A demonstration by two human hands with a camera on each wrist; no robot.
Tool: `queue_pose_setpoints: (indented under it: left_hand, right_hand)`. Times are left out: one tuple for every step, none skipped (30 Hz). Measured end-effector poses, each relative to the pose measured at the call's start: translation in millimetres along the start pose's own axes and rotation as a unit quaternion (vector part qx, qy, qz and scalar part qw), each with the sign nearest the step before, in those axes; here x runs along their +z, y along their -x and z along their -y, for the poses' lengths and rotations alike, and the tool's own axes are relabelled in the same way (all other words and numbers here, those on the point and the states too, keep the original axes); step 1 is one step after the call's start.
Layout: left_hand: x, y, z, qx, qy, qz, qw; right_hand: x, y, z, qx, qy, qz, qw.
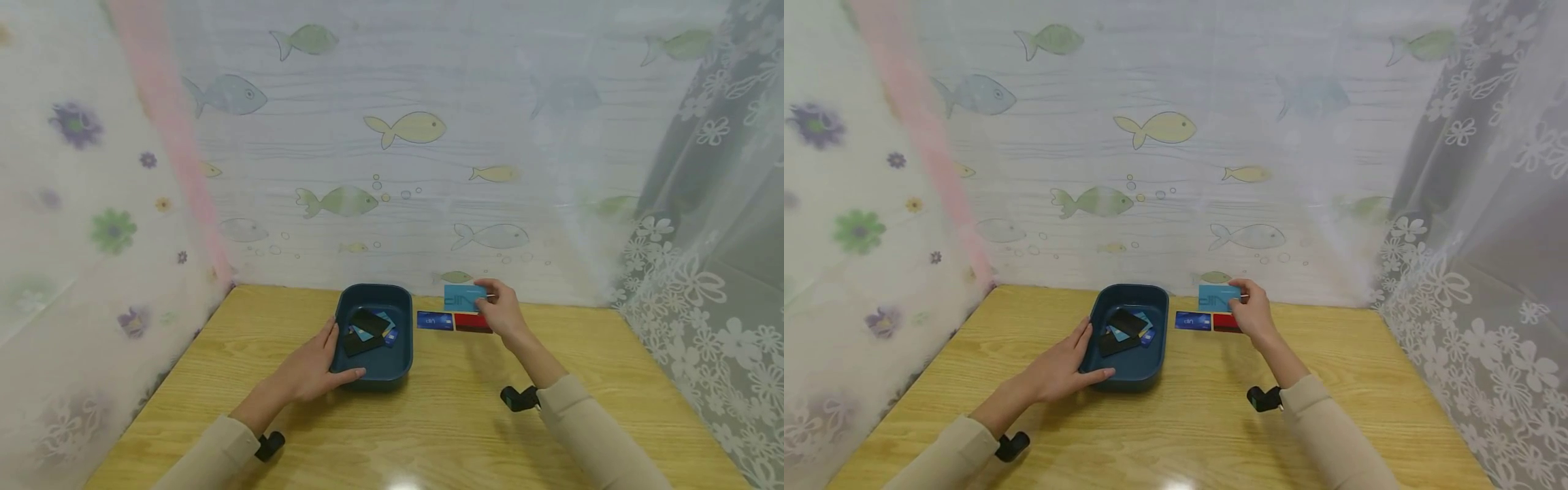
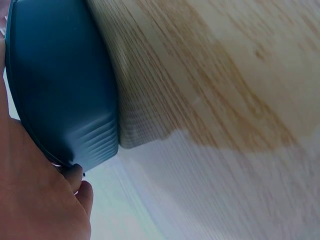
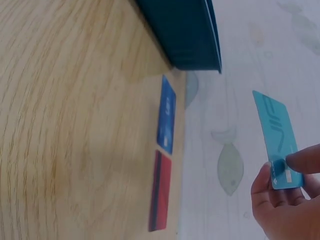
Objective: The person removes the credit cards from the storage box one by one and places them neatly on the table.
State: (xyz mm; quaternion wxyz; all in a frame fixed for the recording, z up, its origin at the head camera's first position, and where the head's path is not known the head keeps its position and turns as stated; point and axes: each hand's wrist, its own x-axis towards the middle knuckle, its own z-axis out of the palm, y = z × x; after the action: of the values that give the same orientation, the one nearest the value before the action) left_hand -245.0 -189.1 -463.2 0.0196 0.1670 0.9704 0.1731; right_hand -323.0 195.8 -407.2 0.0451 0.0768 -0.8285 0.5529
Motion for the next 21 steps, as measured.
queue_pose_setpoints:
  left_hand:
    - [0.0,0.4,-0.1,0.001,0.000,0.000,1.0000]
    - [-0.2,0.6,-0.4,0.001,0.001,0.000,1.0000]
    - [-0.3,0.8,-0.4,0.002,0.002,-0.001,1.0000]
    - [-0.5,1.1,-0.6,0.001,0.001,0.000,1.0000]
    - [-0.5,1.1,-0.6,-0.001,-0.001,0.003,1.0000]
    - [-0.6,1.1,-0.5,-0.003,-0.003,0.006,1.0000]
    - [-1.0,1.3,-0.9,-0.005,-0.005,0.008,0.9999]
    - [-1.4,1.2,-1.2,-0.007,-0.004,0.010,0.9999]
    - [-1.8,1.2,-1.5,-0.008,-0.004,0.011,0.9999]
    - [-2.5,1.1,-1.9,-0.010,-0.007,0.014,0.9998]
    - [-3.1,1.0,-2.0,-0.010,-0.005,0.013,0.9999]
    - [-3.8,0.9,-2.2,-0.010,-0.007,0.014,0.9998]
    - [-4.0,0.6,-2.3,-0.008,-0.005,0.013,0.9999]
    - [-4.0,0.0,-2.2,-0.008,-0.005,0.013,0.9999]
    - [-3.7,-0.4,-1.9,-0.009,-0.008,0.014,0.9998]
    - [-3.4,-1.0,-1.5,-0.010,-0.011,0.015,0.9998]
    - [-3.1,-1.2,-1.3,-0.009,-0.010,0.013,0.9998]
    - [-2.8,-1.4,-1.2,-0.010,-0.011,0.013,0.9998]
    - [-2.4,-1.4,-0.9,-0.008,-0.010,0.011,0.9999]
    - [-2.1,-1.5,-1.0,-0.008,-0.010,0.010,0.9999]
    - [-1.8,-1.6,-1.0,-0.006,-0.008,0.009,0.9999]
  right_hand:
    - [-2,0.4,0,0.000,0.004,-0.001,1.0000]
    - [-4,0.8,-1,-0.001,0.009,-0.001,1.0000]
    - [-6,1.4,-1,-0.001,0.014,-0.002,0.9999]
    - [-9,2.0,-1,-0.001,0.020,-0.002,0.9998]
    - [-11,2.7,-1,-0.002,0.027,-0.002,0.9996]
    - [-13,3.2,-1,-0.001,0.033,-0.002,0.9994]
    - [-16,3.9,-1,-0.004,0.039,0.000,0.9992]
    - [-18,4.2,-2,-0.004,0.044,0.000,0.9990]
    - [-20,4.2,-2,-0.004,0.048,-0.001,0.9988]
    - [-22,4.1,-3,-0.003,0.051,-0.002,0.9987]
    - [-24,3.8,-3,-0.001,0.053,-0.002,0.9986]
    - [-27,3.4,-4,0.001,0.054,-0.002,0.9985]
    - [-29,3.2,-5,0.004,0.056,-0.003,0.9984]
    - [-31,2.6,-7,0.010,0.057,-0.004,0.9983]
    - [-33,2.3,-8,0.013,0.059,-0.004,0.9982]
    - [-35,1.9,-9,0.017,0.060,-0.003,0.9981]
    - [-36,1.5,-11,0.020,0.061,-0.002,0.9980]
    - [-38,1.3,-13,0.023,0.061,-0.002,0.9979]
    - [-39,1.2,-14,0.027,0.062,-0.002,0.9977]
    - [-40,1.3,-16,0.030,0.062,-0.002,0.9976]
    - [-41,1.5,-17,0.034,0.063,-0.002,0.9975]
